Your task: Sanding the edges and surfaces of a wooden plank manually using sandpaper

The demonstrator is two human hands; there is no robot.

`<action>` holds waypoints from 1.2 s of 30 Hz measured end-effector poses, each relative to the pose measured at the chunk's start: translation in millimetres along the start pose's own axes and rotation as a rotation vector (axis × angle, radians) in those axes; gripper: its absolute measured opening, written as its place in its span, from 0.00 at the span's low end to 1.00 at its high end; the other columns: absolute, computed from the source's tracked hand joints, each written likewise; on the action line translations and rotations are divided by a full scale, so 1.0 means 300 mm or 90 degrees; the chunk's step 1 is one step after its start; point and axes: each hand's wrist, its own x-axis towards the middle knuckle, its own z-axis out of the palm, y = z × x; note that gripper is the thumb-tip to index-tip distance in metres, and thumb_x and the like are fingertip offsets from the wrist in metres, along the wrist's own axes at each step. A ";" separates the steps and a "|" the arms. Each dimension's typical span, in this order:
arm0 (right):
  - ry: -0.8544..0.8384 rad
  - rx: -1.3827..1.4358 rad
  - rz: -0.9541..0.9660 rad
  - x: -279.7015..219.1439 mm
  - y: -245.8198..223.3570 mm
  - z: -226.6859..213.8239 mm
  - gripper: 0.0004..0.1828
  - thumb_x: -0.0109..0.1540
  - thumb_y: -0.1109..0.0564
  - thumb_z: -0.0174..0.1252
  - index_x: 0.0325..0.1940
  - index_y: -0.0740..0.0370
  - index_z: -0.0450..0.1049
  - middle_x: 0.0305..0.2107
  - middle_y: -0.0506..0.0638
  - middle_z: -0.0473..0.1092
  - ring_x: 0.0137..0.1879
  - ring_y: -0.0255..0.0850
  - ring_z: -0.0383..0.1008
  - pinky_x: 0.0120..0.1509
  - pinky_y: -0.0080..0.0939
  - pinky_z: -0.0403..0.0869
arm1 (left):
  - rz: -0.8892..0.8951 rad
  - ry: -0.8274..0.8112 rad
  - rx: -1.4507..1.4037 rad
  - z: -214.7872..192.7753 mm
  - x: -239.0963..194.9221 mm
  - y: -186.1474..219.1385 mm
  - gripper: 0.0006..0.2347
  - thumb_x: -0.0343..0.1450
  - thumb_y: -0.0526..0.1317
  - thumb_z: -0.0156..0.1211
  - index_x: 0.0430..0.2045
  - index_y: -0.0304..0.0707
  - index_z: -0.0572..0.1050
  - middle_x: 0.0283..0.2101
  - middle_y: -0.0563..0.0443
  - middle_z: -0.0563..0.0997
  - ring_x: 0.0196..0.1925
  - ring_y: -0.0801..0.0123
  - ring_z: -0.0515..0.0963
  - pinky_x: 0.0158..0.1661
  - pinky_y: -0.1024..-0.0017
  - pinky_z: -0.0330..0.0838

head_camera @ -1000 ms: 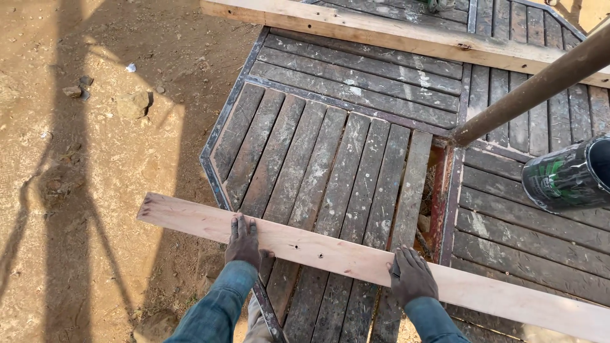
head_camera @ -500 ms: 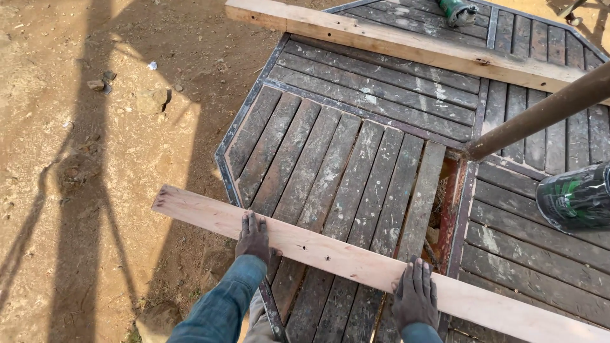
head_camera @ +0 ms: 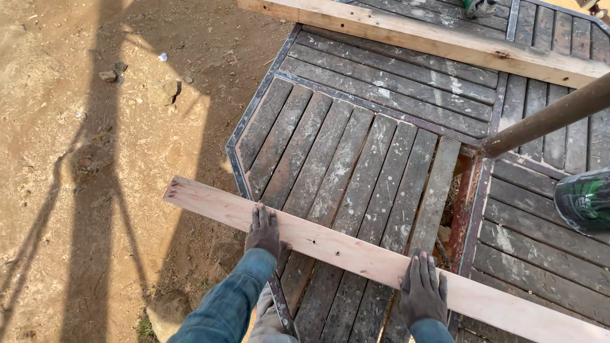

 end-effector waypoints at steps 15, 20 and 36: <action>0.178 -0.130 -0.180 0.112 -0.260 -0.054 0.34 0.72 0.39 0.24 0.81 0.50 0.40 0.78 0.48 0.37 0.84 0.42 0.31 0.86 0.52 0.29 | -0.010 -0.021 0.002 -0.041 -0.014 0.004 0.55 0.62 0.71 0.67 0.76 0.39 0.41 0.79 0.29 0.31 0.80 0.36 0.34 0.71 0.50 0.51; -0.128 -0.012 0.137 -0.036 0.377 -0.067 0.38 0.68 0.32 0.25 0.81 0.44 0.37 0.80 0.39 0.31 0.84 0.35 0.27 0.82 0.50 0.27 | 0.011 0.055 -0.014 0.012 -0.004 -0.019 0.53 0.60 0.68 0.70 0.74 0.38 0.48 0.78 0.26 0.35 0.80 0.35 0.37 0.72 0.51 0.51; -0.121 0.075 -0.050 0.085 -0.085 -0.158 0.37 0.69 0.34 0.35 0.80 0.47 0.46 0.78 0.38 0.40 0.83 0.33 0.34 0.83 0.51 0.25 | -0.008 -0.005 -0.003 -0.024 -0.001 -0.006 0.53 0.63 0.67 0.67 0.75 0.41 0.43 0.79 0.30 0.32 0.81 0.36 0.35 0.71 0.52 0.53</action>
